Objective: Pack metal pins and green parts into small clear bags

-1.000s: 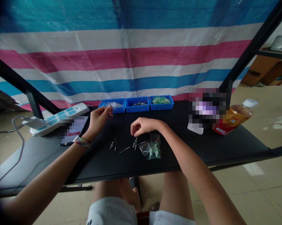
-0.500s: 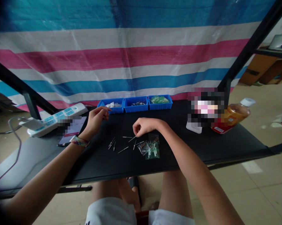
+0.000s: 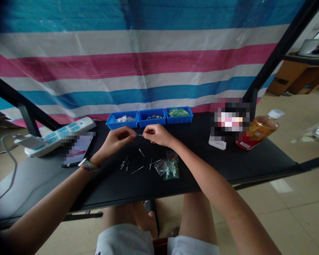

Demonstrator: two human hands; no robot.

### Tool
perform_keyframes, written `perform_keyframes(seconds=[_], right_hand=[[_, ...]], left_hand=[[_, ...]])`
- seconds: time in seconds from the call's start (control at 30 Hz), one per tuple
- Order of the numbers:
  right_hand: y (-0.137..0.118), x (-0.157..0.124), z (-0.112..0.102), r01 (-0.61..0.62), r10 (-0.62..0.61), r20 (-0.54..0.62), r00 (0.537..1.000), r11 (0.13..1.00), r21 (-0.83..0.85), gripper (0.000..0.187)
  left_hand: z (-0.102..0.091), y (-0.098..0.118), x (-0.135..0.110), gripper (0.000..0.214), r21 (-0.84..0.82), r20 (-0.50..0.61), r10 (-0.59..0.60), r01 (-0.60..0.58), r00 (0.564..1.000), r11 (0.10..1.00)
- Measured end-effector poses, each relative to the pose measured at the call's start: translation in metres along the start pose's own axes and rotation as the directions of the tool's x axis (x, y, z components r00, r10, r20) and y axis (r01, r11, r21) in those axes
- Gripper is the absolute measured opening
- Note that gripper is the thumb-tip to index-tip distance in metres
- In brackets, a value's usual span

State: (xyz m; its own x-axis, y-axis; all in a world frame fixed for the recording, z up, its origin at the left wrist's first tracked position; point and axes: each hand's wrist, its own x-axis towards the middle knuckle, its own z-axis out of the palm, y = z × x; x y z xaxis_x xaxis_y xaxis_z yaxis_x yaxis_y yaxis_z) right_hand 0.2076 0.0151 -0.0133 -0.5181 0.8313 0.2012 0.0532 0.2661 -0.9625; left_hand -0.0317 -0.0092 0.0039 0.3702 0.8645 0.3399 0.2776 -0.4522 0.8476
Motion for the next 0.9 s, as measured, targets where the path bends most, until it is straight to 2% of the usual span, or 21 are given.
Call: perform_keyframes(seconds=[0.13, 0.33, 0.57, 0.63, 0.7, 0.8, 0.9], right_hand=[[0.002, -0.001, 0.007, 0.022, -0.020, -0.034, 0.999, 0.997, 0.069, 0.027], [-0.005, -0.003, 0.017, 0.102, -0.081, -0.199, 0.977, 0.990, 0.099, 0.026], [-0.003, -0.003, 0.019, 0.095, -0.068, -0.207, 0.976, 0.988, 0.124, 0.024], [0.000, 0.001, 0.017, 0.105, -0.072, -0.245, 0.967, 0.987, 0.123, 0.024], [0.004, 0.006, 0.013, 0.119, -0.082, -0.356, 0.931, 0.989, 0.085, 0.023], [0.010, 0.013, 0.000, 0.098, -0.099, -0.527, 0.844, 0.995, -0.029, 0.021], [0.015, 0.015, -0.014, 0.034, -0.169, -0.586, 0.793, 0.972, -0.234, 0.024]], left_hand=[[0.000, -0.004, 0.001, 0.040, 0.074, -0.039, 0.014, -0.011, 0.999, 0.997], [0.002, -0.004, 0.002, 0.042, 0.112, -0.108, 0.001, 0.011, 0.994, 0.994], [0.003, -0.004, 0.003, 0.051, 0.119, -0.058, -0.024, 0.031, 0.998, 0.992], [0.001, -0.004, 0.002, 0.056, 0.118, -0.036, -0.039, 0.043, 0.999, 0.992], [-0.001, -0.004, 0.002, 0.057, 0.139, 0.024, -0.050, 0.046, 0.998, 0.989], [-0.002, -0.004, 0.000, 0.048, 0.199, 0.185, -0.036, -0.001, 0.982, 0.980], [0.000, -0.002, -0.002, 0.029, 0.236, 0.319, -0.012, -0.067, 0.948, 0.970]])
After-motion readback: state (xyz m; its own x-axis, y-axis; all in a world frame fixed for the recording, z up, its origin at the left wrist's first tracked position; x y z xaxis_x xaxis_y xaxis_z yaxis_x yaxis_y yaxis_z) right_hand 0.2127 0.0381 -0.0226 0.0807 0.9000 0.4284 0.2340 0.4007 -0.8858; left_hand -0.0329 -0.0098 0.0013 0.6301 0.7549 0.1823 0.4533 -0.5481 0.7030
